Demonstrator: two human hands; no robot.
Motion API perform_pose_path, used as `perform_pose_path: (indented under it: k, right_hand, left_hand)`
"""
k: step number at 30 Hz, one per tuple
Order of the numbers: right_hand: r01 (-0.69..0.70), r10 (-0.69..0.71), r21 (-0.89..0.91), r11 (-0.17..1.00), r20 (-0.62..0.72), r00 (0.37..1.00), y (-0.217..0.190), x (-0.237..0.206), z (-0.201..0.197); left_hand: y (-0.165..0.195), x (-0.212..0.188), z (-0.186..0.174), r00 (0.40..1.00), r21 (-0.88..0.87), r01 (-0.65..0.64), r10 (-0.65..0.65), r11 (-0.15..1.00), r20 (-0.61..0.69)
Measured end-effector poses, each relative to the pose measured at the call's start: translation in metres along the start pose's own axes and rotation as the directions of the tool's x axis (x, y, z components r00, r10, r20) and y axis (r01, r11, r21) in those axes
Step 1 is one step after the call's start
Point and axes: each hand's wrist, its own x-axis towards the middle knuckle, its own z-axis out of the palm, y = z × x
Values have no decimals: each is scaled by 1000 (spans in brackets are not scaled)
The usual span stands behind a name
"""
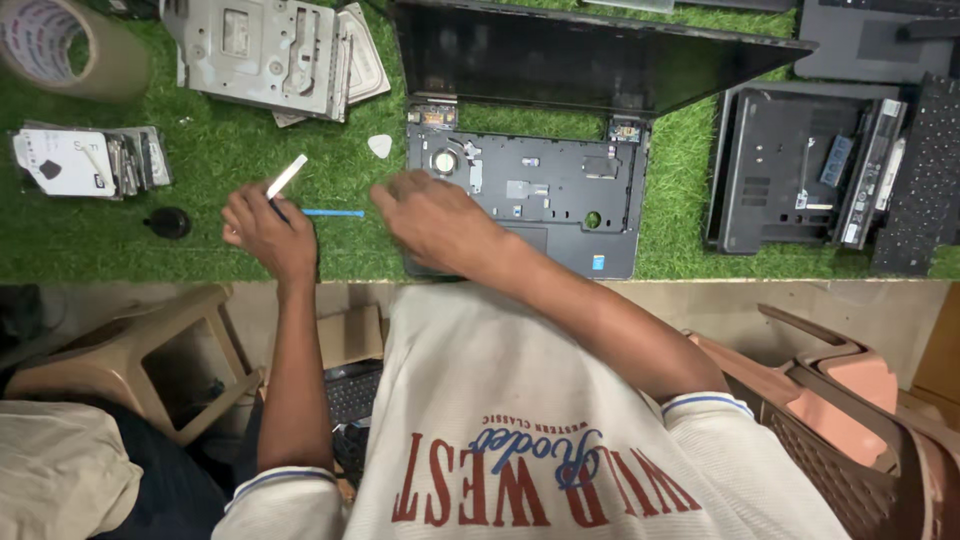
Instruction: The person disassembles a laptop on a workbench. They pry the keyboard loose with a spudger, lift the keyboard out, remove the optical drive, open the bottom chassis, and work on internal components with a screwdriver and tweezers.
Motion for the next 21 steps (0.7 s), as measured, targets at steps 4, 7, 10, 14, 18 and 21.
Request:
perform_pose_path:
  k: [4,7,10,14,18,21]
  right_hand:
    - [-242,266,-117,963,294,918,-1,5,-2]
    - [-101,98,26,995,95,991,8,-2,-7]
    - [115,-113,128,985,-22,993,12,-5,-8]
    - [62,-62,33,998,-10,998,5,0,1]
    - [-251,262,-80,965,178,949,4,2,12]
    - [-274,278,-63,960,61,959,12,-2,14]
  left_hand:
    - [1,-1,-1,1000,-26,-28,28,999,-11]
    - [1,-1,0,1000,-7,-15,15,1000,-13]
    - [1,0,-1,1000,-9,-5,5,1000,3]
    - [1,-1,-2,1000,-17,-21,21,1000,-2]
    - [1,0,-2,1000,17,-30,30,999,-2]
    - [1,1,1,1000,9,-20,20,1000,-7]
